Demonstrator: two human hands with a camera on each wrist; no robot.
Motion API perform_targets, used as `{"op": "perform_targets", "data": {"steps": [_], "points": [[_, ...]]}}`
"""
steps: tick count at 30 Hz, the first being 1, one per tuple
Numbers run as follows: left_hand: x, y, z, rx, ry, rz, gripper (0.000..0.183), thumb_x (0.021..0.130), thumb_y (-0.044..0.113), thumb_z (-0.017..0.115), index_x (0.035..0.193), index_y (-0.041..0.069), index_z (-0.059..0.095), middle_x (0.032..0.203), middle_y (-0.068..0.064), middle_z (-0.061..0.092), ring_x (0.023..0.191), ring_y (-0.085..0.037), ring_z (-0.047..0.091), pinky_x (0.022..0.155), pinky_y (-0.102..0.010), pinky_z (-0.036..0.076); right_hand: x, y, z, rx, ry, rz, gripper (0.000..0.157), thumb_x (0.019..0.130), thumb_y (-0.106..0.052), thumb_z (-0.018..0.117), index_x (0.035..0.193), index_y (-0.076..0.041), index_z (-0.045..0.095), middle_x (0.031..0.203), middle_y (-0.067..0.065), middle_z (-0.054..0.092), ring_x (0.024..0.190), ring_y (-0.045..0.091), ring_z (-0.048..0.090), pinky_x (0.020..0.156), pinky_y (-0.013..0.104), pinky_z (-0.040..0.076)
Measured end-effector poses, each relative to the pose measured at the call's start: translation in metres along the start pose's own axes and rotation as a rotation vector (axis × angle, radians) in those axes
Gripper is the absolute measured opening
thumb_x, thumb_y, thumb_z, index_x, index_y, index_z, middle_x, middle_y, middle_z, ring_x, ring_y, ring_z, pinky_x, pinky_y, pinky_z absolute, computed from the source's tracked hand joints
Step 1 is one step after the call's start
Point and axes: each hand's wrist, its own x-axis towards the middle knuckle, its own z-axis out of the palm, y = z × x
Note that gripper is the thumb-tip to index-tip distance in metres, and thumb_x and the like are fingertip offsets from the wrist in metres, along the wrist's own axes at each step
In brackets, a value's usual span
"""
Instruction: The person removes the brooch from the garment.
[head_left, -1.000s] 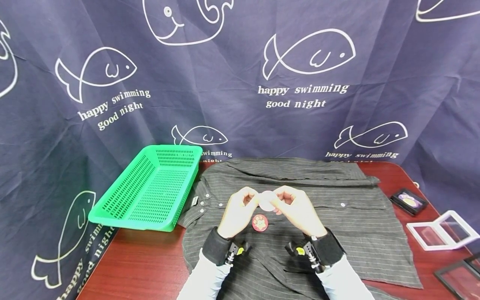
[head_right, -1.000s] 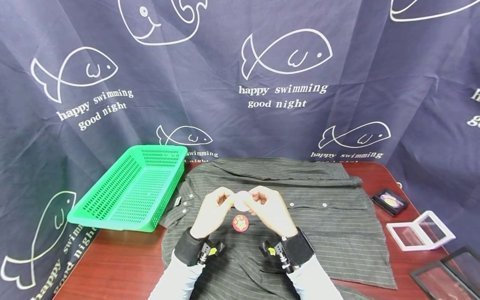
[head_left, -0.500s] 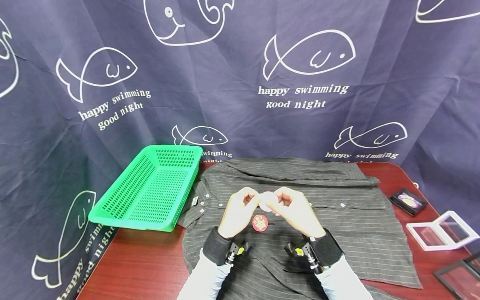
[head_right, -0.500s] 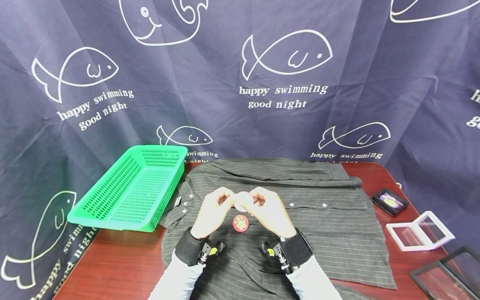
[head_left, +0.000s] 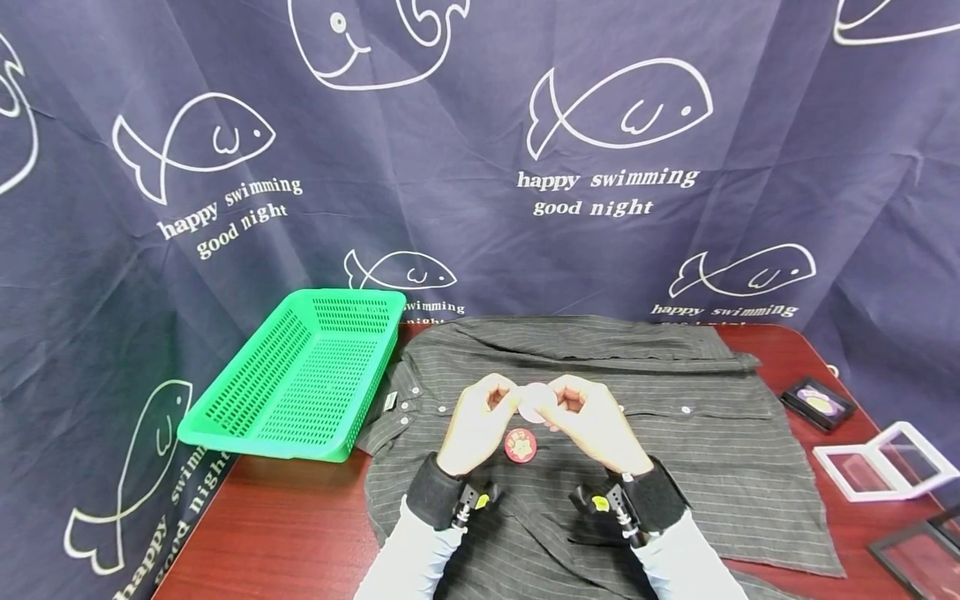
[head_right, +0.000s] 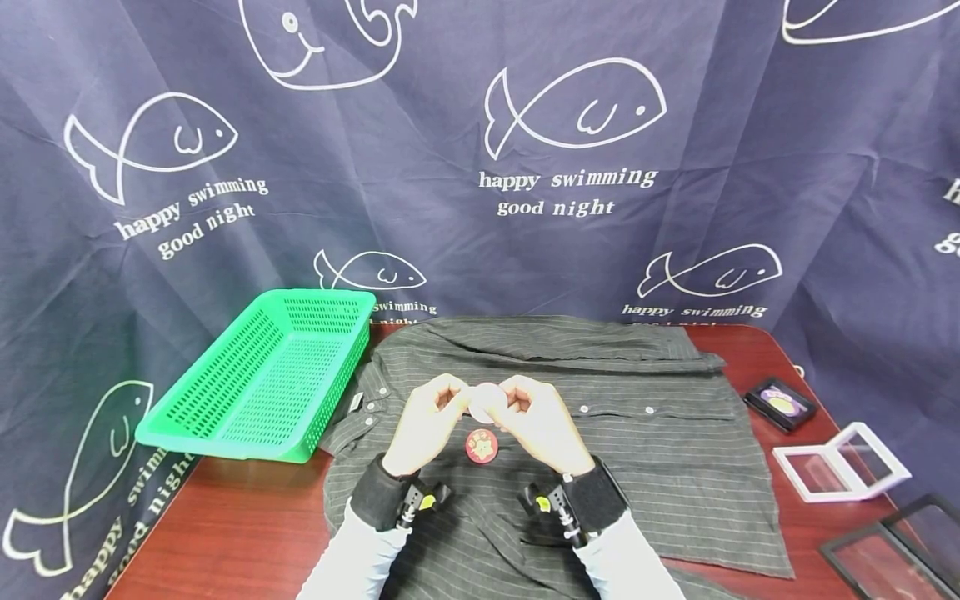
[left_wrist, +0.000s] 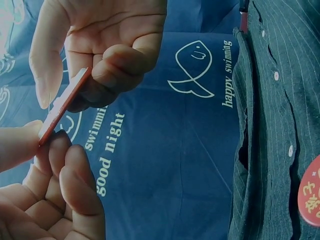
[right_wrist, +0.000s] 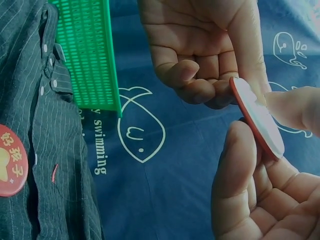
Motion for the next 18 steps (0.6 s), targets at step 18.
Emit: {"op": "perform_targets", "data": {"steps": [18], "points": [[-0.0002, -0.0002, 0.0011, 0.008, 0.02, 0.025, 0.013, 0.093, 0.01, 0.064, 0.087, 0.0, 0.066, 0.071, -0.012, 0.063, 0.063, -0.004, 0.049, 0.059, -0.02, 0.043, -0.0012, 0.0009, 0.0012, 0.006, 0.0, -0.031, 0.011, 0.088, -0.005, 0.069, 0.095, 0.003, 0.066, 0.076, 0.009, 0.067, 0.062, 0.001, 0.06, 0.059, 0.022, 0.052]]}}
